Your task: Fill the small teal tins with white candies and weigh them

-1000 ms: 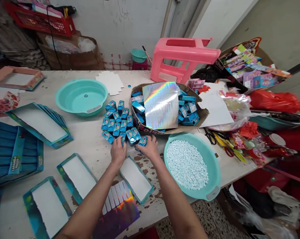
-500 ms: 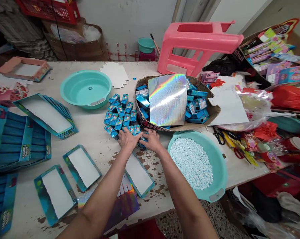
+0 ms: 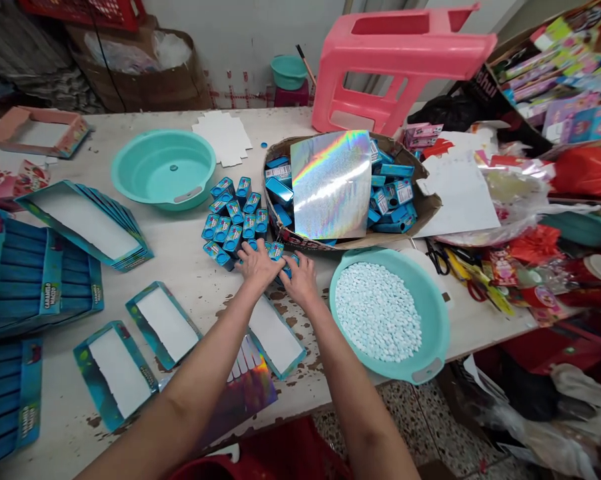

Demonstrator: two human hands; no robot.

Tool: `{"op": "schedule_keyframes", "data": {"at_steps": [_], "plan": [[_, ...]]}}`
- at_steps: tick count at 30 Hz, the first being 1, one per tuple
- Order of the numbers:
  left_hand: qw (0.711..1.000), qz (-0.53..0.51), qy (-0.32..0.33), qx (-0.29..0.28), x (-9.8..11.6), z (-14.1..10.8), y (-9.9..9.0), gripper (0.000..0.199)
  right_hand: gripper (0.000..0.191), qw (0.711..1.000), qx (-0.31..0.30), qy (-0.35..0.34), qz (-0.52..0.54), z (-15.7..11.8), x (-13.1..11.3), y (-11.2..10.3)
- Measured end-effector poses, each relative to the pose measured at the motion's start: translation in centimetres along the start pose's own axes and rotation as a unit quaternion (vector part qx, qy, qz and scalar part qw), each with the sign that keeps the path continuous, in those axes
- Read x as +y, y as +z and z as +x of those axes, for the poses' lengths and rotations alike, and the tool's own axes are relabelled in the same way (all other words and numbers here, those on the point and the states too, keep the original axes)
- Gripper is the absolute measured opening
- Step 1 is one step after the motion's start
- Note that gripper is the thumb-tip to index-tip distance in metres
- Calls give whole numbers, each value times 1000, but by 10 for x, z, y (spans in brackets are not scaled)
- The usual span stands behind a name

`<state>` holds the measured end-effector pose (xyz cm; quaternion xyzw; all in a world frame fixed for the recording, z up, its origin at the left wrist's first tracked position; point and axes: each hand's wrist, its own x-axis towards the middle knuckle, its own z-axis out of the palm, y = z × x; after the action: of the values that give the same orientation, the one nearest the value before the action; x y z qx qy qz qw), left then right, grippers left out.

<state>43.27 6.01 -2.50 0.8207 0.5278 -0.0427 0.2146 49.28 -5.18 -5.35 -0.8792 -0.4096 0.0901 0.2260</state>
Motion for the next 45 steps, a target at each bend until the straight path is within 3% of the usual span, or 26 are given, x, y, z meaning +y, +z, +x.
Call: {"op": "schedule_keyframes", "data": {"at_steps": [3,6,8,11,14,17,23,26,30,32,37,42,45], "plan": [[999,17,14,-25,3,4,-5,78,45,995,94,1,12,-31,-8,-7],[997,36,43,-45,-8,3,-12,92,37,986,162,24,25,-90,-13,0],[995,47,75,-55,-17,0,-15,98,35,991,125,38,22,-128,-13,14],[989,68,115,-70,-25,-2,-14,91,39,999,-20,41,-9,-158,-7,33],[986,90,121,-71,-23,-2,-12,85,28,989,-105,85,-61,-162,2,40],[984,103,136,-58,-23,-7,-17,84,19,983,-99,128,-89,-160,10,36],[983,59,168,39,-57,-54,-65,84,21,983,-81,140,-84,-163,10,39],[978,-25,208,16,-81,-73,-79,86,23,986,-78,132,-67,-158,4,46],[950,-95,254,-154,-91,-75,-51,80,21,987,-73,128,-59,-150,0,51],[950,-44,249,-183,-84,-73,-30,81,21,988,-71,123,-58,-149,0,52],[945,113,297,-76,-66,-72,-5,88,26,989,-66,121,-49,-151,3,57],[921,180,341,-51,-73,-77,-6,95,23,988,-54,138,-37,-148,1,62],[921,170,350,-16,-60,-75,-10,96,21,989,-45,136,-20,-147,2,63]]}}
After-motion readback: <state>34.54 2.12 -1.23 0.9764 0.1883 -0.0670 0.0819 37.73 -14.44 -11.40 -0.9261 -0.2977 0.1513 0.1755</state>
